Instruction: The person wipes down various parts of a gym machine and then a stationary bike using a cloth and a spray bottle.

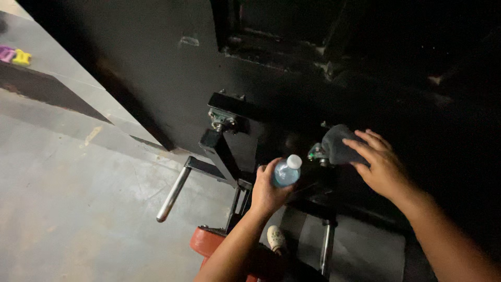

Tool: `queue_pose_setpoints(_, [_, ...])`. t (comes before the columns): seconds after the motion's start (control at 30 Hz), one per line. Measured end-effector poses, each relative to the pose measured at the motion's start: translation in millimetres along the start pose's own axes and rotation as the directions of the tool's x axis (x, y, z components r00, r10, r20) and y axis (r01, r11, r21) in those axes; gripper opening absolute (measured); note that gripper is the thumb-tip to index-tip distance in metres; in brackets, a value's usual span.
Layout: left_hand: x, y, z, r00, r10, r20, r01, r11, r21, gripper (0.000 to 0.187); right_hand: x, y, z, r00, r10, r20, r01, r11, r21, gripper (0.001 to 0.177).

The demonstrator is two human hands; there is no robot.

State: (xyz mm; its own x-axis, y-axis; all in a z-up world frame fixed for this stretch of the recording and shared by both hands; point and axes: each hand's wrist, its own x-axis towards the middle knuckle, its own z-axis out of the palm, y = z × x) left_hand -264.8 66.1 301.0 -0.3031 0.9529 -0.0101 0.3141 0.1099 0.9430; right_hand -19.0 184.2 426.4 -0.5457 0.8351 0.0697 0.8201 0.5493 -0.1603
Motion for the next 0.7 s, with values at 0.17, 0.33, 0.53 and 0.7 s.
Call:
queue_pose_setpoints(0.17, [0.1,-0.9,-1.6,0.995,0.063,-0.079,-0.064,0.998,-0.017,0.082,59.0,40.5,77.0,0.955,-0.241,-0.174,0.255,0.965,0.06,0.066])
queue_pose_setpoints(0.33, [16.8,21.1,-20.5,0.994,-0.043,-0.098,0.045,0.999,0.012,0.081,122.7,-43.7,117.2,0.933,-0.328,-0.144,0.35,0.922,0.167,0.067])
queue_pose_setpoints(0.53, [26.9,54.7,-33.8,0.98,-0.084,-0.178,0.087,0.996,0.013,0.079,124.9,-71.0,90.6,0.905,-0.414,-0.099,0.426,0.884,0.193,0.069])
queue_pose_setpoints(0.7, [27.3,59.0,-22.4,0.99,-0.136,-0.028,0.136,0.991,-0.015,0.08,51.1,15.0,77.6,0.95,-0.269,-0.161,0.302,0.923,0.239,0.066])
